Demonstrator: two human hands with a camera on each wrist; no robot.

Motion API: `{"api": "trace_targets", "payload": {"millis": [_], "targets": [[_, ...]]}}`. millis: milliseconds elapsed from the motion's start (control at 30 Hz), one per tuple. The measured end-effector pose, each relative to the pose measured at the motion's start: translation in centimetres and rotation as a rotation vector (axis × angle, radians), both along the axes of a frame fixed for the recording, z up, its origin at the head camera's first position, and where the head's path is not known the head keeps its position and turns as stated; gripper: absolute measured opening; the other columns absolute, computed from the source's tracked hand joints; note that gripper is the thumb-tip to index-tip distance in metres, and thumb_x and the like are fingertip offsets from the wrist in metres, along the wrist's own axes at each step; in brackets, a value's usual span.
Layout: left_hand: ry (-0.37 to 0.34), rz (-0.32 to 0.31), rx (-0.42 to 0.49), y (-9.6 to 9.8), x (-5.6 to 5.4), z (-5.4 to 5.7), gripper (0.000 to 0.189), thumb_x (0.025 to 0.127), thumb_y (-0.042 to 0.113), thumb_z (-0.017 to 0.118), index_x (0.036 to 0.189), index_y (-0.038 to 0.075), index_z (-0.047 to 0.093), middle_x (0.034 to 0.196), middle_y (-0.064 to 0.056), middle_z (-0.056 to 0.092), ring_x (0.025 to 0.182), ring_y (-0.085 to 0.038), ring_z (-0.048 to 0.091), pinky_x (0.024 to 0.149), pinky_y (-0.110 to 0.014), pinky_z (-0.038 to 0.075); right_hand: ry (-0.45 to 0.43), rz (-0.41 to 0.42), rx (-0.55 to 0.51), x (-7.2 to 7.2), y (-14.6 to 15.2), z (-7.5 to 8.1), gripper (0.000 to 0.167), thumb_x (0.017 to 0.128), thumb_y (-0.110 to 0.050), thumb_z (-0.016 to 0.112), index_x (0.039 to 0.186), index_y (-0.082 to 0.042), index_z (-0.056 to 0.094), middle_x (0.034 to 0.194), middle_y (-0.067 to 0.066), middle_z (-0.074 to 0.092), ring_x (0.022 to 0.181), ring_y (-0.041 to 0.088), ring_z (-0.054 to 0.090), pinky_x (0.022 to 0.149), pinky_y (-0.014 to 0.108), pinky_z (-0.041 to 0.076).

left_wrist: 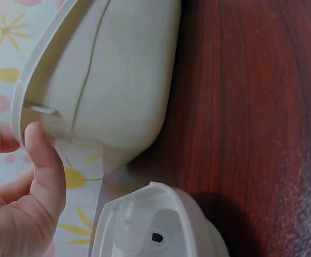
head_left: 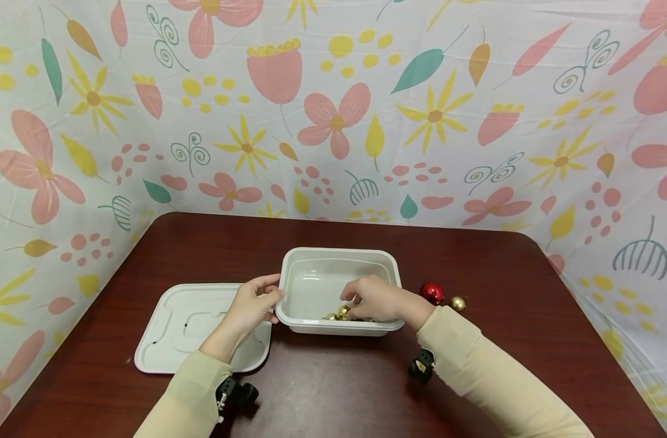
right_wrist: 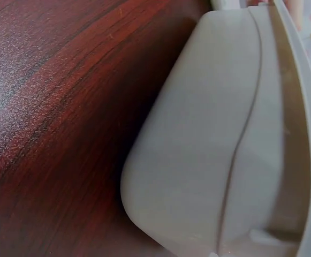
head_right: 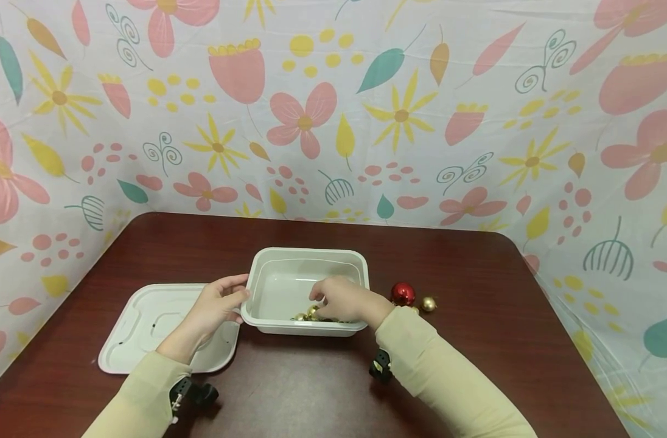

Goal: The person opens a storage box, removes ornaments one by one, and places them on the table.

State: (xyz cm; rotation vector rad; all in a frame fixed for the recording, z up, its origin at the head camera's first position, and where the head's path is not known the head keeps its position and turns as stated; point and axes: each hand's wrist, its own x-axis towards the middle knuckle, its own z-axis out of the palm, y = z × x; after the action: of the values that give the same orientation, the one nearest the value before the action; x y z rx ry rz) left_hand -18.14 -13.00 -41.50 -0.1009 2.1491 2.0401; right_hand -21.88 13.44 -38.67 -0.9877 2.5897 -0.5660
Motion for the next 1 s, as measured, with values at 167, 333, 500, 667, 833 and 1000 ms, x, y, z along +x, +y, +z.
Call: {"api": "trace_targets", "payload": {"millis": [167, 333, 500, 667, 833, 1000], "targets": [[-0.003, 0.001, 0.004, -0.03, 0.02, -0.09, 0.049, 0.087, 0.002, 0.057, 0.133, -0.008, 0.046, 0.091, -0.005, 0.054, 0.066, -0.010, 0.056, 0.045, -0.018, 0.049, 0.000, 0.000, 0.034, -0.03, -0.40, -0.23, 0.027, 0.079, -0.013, 0.072, 0.104, -0.005, 0.068, 0.098, 0.004, 0.070, 0.087, 0.015, 0.066, 0.075, 0.021, 0.052], [-0.003, 0.004, 0.010, 0.01, 0.01, -0.16, 0.048, 0.086, 0.001, 0.057, 0.133, -0.008, 0.046, 0.091, -0.005, 0.053, 0.065, -0.009, 0.056, 0.045, -0.018, 0.049, -0.012, 0.033, 0.051, -0.10, -0.75, -0.51, 0.021, 0.081, -0.009, 0.069, 0.102, -0.005, 0.069, 0.093, 0.003, 0.069, 0.083, 0.013, 0.065, 0.073, 0.022, 0.052], [-0.002, 0.009, 0.013, 0.10, 0.04, -0.15, 0.049, 0.086, 0.000, 0.057, 0.132, -0.008, 0.046, 0.091, -0.006, 0.053, 0.063, -0.008, 0.055, 0.044, -0.018, 0.049, -0.021, 0.055, 0.064, -0.24, -0.94, -0.89, 0.017, 0.083, -0.009, 0.069, 0.100, -0.006, 0.070, 0.093, 0.001, 0.069, 0.083, 0.012, 0.064, 0.073, 0.023, 0.053], [-0.006, 0.014, 0.016, 0.23, 0.04, -0.11, 0.048, 0.086, 0.000, 0.057, 0.132, -0.008, 0.046, 0.091, -0.005, 0.053, 0.062, -0.008, 0.055, 0.044, -0.017, 0.048, -0.026, 0.037, 0.062, -0.24, -0.84, -0.89, 0.018, 0.083, -0.010, 0.069, 0.101, -0.007, 0.070, 0.093, 0.001, 0.069, 0.084, 0.012, 0.063, 0.074, 0.023, 0.052], [-0.006, 0.013, 0.012, 0.21, 0.03, -0.10, 0.048, 0.086, 0.001, 0.057, 0.132, -0.008, 0.046, 0.091, -0.005, 0.053, 0.063, -0.008, 0.054, 0.044, -0.017, 0.048, -0.007, 0.015, 0.020, -0.26, -0.52, -0.70, 0.020, 0.080, -0.010, 0.069, 0.100, -0.005, 0.069, 0.087, 0.000, 0.069, 0.082, 0.011, 0.063, 0.072, 0.020, 0.051], [-0.007, 0.012, 0.007, 0.10, 0.02, -0.11, 0.048, 0.086, 0.002, 0.057, 0.133, -0.007, 0.046, 0.091, -0.005, 0.053, 0.064, -0.008, 0.055, 0.044, -0.017, 0.049, 0.001, -0.006, -0.024, -0.27, -0.03, -0.54, 0.021, 0.080, -0.009, 0.068, 0.100, -0.005, 0.068, 0.088, 0.000, 0.069, 0.082, 0.009, 0.063, 0.073, 0.018, 0.051]]}}
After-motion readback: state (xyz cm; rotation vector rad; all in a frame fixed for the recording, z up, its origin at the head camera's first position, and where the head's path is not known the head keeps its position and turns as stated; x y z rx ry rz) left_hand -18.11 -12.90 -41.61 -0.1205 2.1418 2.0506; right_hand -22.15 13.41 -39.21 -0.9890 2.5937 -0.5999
